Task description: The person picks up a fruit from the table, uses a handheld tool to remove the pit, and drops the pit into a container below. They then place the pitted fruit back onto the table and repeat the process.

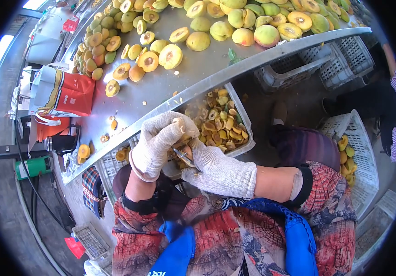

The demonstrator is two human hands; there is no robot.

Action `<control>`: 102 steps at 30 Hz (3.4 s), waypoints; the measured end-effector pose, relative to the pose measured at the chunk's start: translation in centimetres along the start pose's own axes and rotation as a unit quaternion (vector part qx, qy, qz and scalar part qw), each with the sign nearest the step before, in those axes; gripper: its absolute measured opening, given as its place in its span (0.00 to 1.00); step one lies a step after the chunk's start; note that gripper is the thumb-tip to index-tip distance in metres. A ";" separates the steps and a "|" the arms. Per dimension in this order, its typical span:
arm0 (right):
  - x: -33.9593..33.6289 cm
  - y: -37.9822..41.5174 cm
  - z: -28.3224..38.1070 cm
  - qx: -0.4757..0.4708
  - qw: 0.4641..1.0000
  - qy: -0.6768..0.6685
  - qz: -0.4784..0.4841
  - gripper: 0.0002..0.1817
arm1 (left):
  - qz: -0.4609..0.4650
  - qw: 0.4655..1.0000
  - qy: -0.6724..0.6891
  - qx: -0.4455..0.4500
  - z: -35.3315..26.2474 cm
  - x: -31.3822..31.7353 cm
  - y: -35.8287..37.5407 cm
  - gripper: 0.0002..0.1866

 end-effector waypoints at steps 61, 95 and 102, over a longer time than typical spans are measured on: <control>0.2 -2.2 1.0 -0.105 0.900 0.416 0.077 0.12 | -0.122 0.882 0.437 0.127 1.4 -4.5 1.3 0.24; -3.7 -3.7 3.0 -0.111 0.979 0.142 -0.093 0.16 | -0.071 0.978 0.186 0.054 -2.3 -12.6 -5.5 0.22; -2.6 -4.1 2.8 -0.113 0.970 0.201 -0.082 0.17 | -0.135 0.920 0.361 0.068 1.0 -4.5 -1.0 0.27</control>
Point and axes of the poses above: each hand's wrist, its own y-axis away from the middle knuckle, its own x-axis out of the palm, z = x × y, the point moved 5 cm from there along -y, towards the middle knuckle, and after that the axes turned 10 degrees about -x, right-handed, at the moved point
